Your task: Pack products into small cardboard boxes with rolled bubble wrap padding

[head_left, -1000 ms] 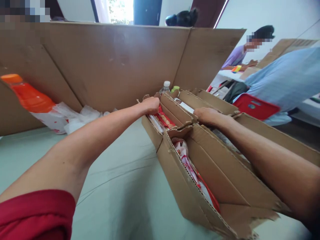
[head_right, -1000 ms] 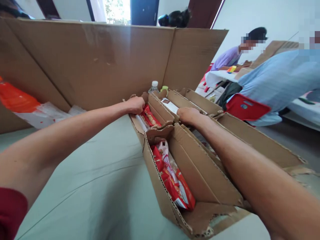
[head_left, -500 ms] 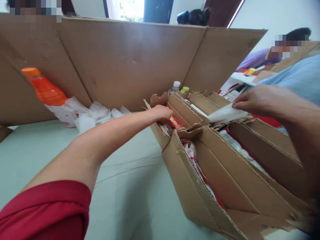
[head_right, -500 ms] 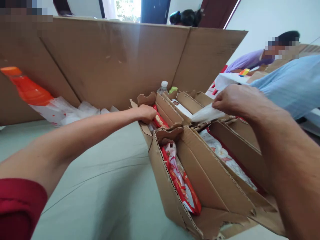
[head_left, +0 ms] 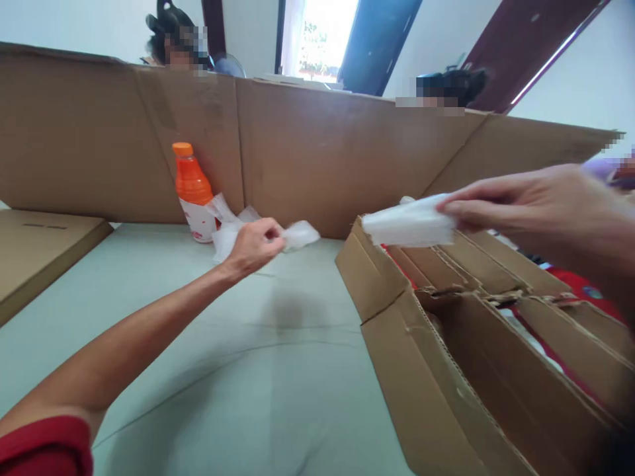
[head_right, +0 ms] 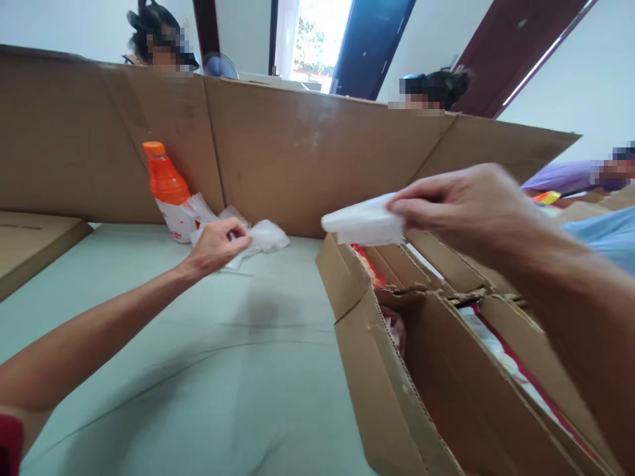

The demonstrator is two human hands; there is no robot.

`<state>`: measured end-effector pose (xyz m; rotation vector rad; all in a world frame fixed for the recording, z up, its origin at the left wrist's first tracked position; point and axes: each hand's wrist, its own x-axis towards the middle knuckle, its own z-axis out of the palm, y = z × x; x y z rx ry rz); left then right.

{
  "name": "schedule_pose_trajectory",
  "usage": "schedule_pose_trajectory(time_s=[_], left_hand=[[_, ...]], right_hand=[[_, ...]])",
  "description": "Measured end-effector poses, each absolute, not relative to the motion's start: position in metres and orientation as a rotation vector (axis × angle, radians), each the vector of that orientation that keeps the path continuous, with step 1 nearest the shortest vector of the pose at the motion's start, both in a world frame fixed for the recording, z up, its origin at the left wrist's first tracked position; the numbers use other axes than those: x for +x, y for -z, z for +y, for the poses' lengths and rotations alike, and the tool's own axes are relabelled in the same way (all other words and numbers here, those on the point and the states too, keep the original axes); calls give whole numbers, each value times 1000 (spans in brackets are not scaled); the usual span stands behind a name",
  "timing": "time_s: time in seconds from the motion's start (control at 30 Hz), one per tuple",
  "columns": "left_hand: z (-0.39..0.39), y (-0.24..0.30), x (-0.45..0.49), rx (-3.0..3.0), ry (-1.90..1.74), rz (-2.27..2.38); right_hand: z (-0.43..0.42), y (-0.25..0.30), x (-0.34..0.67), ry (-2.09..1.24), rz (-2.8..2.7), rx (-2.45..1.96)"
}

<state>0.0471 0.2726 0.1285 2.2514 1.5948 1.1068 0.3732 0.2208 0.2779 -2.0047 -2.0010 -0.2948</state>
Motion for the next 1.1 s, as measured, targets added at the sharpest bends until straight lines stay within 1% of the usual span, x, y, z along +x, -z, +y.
schedule_pose_trajectory(time_s=[0.1, 0.17, 0.23, 0.3, 0.4, 0.5, 0.6, 0.7, 0.87, 1.1], left_hand=[[288, -107, -17, 2132, -1140, 1883], [303, -97, -43, 2079, -1138, 2037], [317, -85, -56, 2064, -1096, 2134], [327, -67, -59, 2091, -1011, 2166], [334, -35, -56, 2175, -849, 2117], [334, -9, -57, 2227, -758, 2075], [335, 2, -61, 2235, -737, 2092], [338, 2, -63, 2264, -756, 2102], [353, -7, -57, 2517, -760, 1904], [389, -4, -54, 2193, -594, 2084]], right_hand=[[256, -270, 302, 75, -2103, -1863], [288, -249, 264, 82, -2135, -1813], [317, -213, 229, 77, -2091, -1840], [336, -166, 196, -44, -2100, -1843], [340, -94, 158, -189, -2247, -1729], [336, -47, 148, -189, -2238, -1661], [343, -22, 159, -133, -2122, -1672], [359, 0, 168, -167, -2093, -1628], [380, 39, 154, -251, -2149, -1429], [383, 62, 145, -306, -2146, -1332]])
